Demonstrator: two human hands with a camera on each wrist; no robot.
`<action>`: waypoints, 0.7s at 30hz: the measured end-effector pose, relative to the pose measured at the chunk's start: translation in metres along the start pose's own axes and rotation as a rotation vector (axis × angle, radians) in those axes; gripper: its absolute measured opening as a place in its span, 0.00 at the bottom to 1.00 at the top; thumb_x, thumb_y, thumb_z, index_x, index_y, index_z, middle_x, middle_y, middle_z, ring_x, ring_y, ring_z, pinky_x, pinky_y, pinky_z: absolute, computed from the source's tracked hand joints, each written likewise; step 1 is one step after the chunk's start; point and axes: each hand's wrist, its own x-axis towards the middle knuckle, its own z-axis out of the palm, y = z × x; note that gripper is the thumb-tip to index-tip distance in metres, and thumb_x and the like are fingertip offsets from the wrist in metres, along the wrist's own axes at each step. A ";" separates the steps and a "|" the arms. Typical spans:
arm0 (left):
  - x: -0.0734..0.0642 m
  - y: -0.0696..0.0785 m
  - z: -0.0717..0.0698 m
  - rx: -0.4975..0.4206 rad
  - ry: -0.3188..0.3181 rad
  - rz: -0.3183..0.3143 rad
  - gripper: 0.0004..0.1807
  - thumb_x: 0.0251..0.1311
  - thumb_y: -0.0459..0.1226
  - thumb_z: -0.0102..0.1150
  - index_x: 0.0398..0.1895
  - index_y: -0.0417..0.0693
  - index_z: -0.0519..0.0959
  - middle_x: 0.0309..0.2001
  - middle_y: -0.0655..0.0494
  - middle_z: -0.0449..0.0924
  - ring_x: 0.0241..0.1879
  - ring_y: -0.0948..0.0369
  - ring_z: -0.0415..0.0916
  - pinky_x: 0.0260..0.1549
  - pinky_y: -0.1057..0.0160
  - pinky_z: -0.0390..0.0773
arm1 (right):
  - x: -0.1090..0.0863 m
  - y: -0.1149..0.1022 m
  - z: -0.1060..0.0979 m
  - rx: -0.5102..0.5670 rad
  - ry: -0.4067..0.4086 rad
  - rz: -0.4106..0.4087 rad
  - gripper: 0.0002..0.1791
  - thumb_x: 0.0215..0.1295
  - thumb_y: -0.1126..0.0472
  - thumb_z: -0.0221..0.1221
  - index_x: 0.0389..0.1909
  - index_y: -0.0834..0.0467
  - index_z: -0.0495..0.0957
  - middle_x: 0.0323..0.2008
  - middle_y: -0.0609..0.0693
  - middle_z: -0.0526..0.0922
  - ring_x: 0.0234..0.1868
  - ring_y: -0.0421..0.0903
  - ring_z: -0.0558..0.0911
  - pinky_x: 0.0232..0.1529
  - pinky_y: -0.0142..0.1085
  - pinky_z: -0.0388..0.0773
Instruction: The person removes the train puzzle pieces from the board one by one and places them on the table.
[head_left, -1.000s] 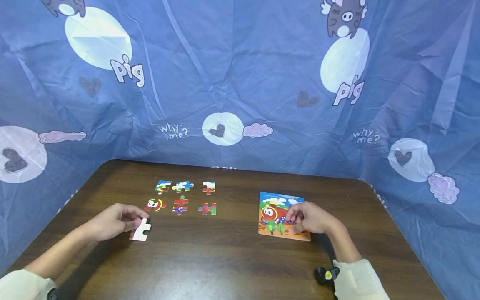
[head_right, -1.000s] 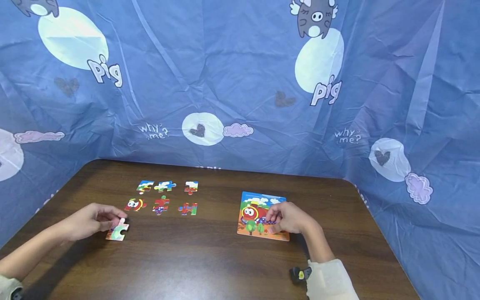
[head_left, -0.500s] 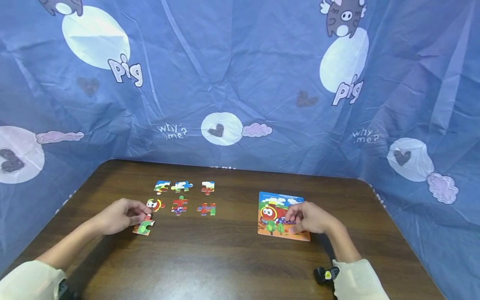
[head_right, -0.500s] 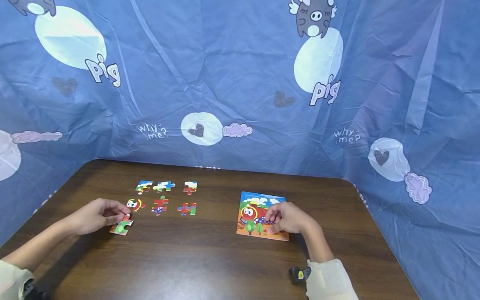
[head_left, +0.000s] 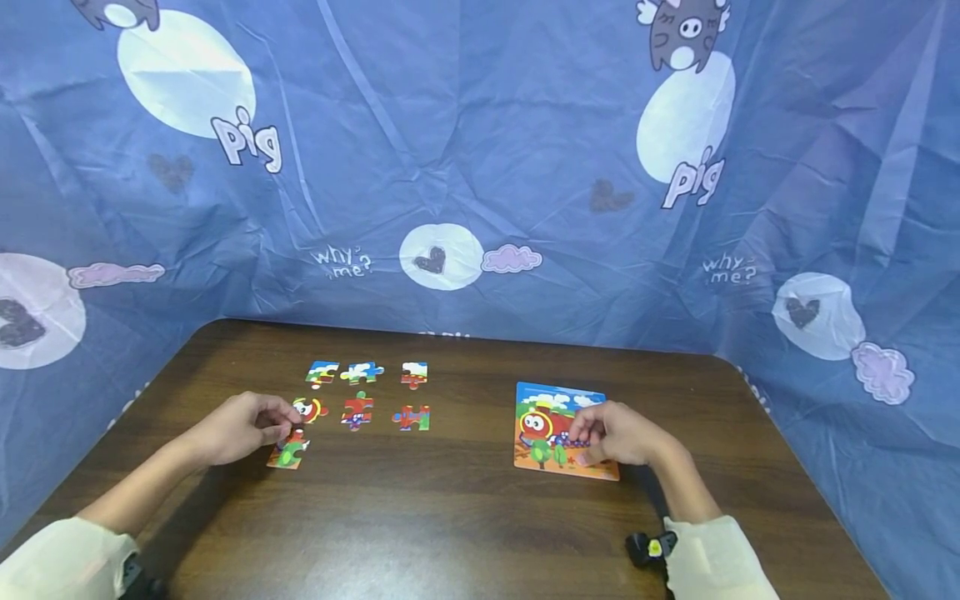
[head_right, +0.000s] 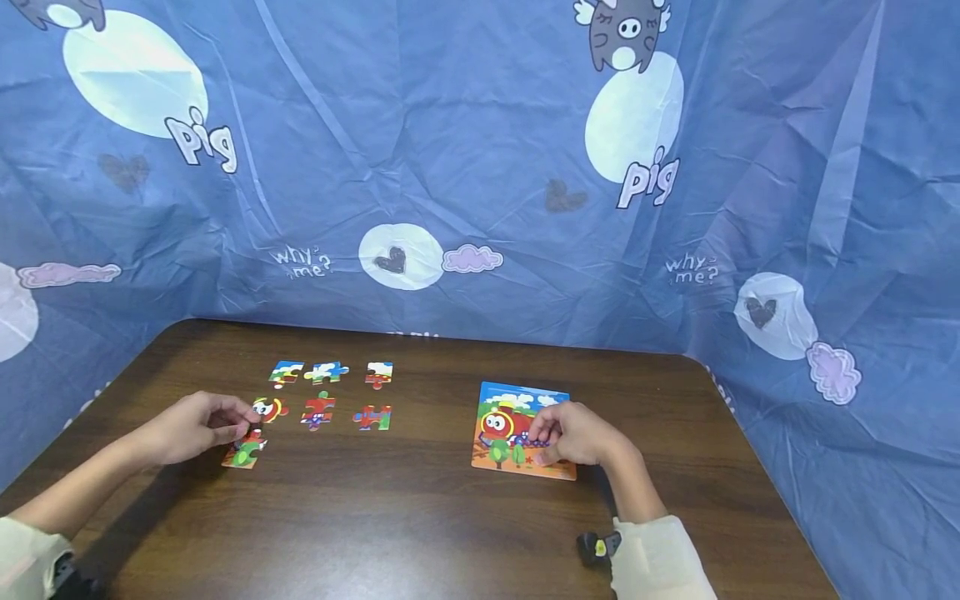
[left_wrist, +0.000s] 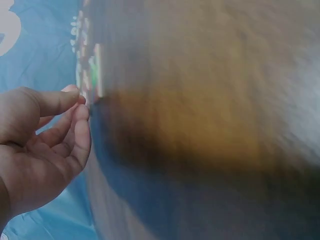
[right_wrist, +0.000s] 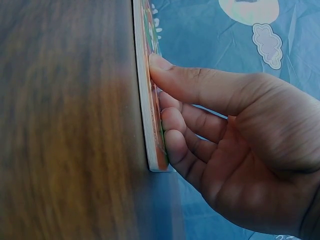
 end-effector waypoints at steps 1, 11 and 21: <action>0.001 0.002 0.000 0.003 0.004 0.003 0.07 0.65 0.26 0.62 0.44 0.37 0.84 0.36 0.55 0.85 0.33 0.63 0.81 0.33 0.67 0.78 | 0.000 0.000 0.000 0.003 -0.002 -0.007 0.13 0.54 0.70 0.74 0.38 0.57 0.82 0.29 0.48 0.78 0.31 0.45 0.74 0.32 0.35 0.73; 0.037 0.038 0.014 0.022 0.001 0.061 0.06 0.67 0.31 0.63 0.44 0.41 0.85 0.35 0.54 0.85 0.28 0.63 0.75 0.29 0.65 0.74 | -0.001 0.001 0.000 0.012 -0.001 -0.022 0.14 0.53 0.71 0.74 0.37 0.58 0.82 0.29 0.49 0.78 0.31 0.45 0.74 0.31 0.34 0.72; 0.086 0.083 0.060 -0.060 -0.058 0.165 0.05 0.66 0.28 0.62 0.43 0.36 0.83 0.34 0.49 0.85 0.30 0.63 0.78 0.32 0.64 0.76 | 0.000 -0.002 0.000 -0.008 0.004 -0.001 0.13 0.54 0.71 0.74 0.38 0.57 0.82 0.30 0.49 0.78 0.32 0.46 0.74 0.32 0.35 0.72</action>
